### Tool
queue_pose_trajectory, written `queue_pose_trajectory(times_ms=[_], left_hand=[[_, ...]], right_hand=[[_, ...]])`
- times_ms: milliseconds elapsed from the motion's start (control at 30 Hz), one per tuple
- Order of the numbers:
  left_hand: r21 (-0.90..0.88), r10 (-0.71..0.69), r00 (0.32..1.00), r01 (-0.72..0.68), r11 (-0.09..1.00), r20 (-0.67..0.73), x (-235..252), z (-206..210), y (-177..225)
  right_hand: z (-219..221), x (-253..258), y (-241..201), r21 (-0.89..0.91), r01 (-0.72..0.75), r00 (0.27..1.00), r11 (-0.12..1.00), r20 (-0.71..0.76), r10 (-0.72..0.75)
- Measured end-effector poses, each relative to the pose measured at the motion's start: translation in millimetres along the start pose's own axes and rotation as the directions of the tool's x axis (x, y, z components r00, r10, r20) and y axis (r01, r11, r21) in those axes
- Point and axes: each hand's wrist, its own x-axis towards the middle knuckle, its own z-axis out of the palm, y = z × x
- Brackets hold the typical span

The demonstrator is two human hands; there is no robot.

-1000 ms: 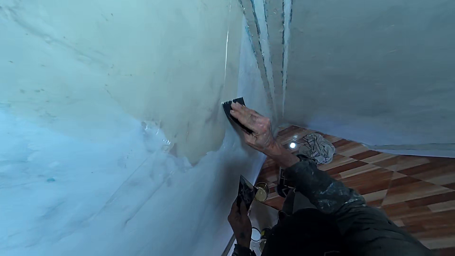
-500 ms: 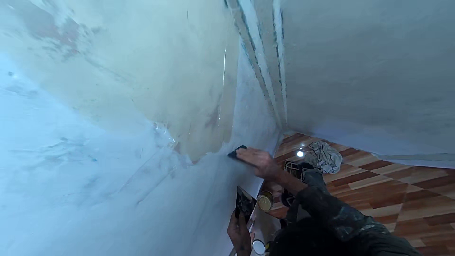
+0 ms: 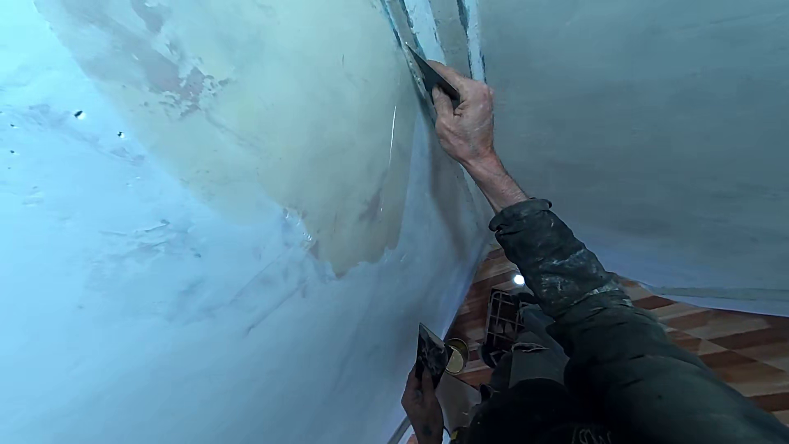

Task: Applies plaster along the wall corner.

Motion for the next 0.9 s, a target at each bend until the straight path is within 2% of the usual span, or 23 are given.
queue_pose_trajectory(times_ms=[433,600,767,900], left_hand=[[-0.016,-0.02,1.0,0.02,1.0,-0.015,5.3,-4.4,-6.4],[0.003,-0.034,0.999,0.034,0.999,-0.001,10.6,-6.2,-8.9],[0.012,-0.023,0.999,0.022,1.0,0.025,15.8,-10.5,-15.9],[0.085,-0.019,0.998,0.014,0.996,0.057,23.2,-13.6,-19.2]], right_hand=[[16.7,1.8,-3.5,-0.038,-0.004,0.999,0.999,-0.039,0.002],[20.6,-4.2,-6.6,-0.005,-0.029,1.0,1.0,-0.002,0.029],[21.7,-18.8,2.2,0.049,0.045,0.998,0.998,0.046,-0.048],[22.2,-41.4,8.1,0.116,0.129,0.987,0.985,0.084,-0.139]])
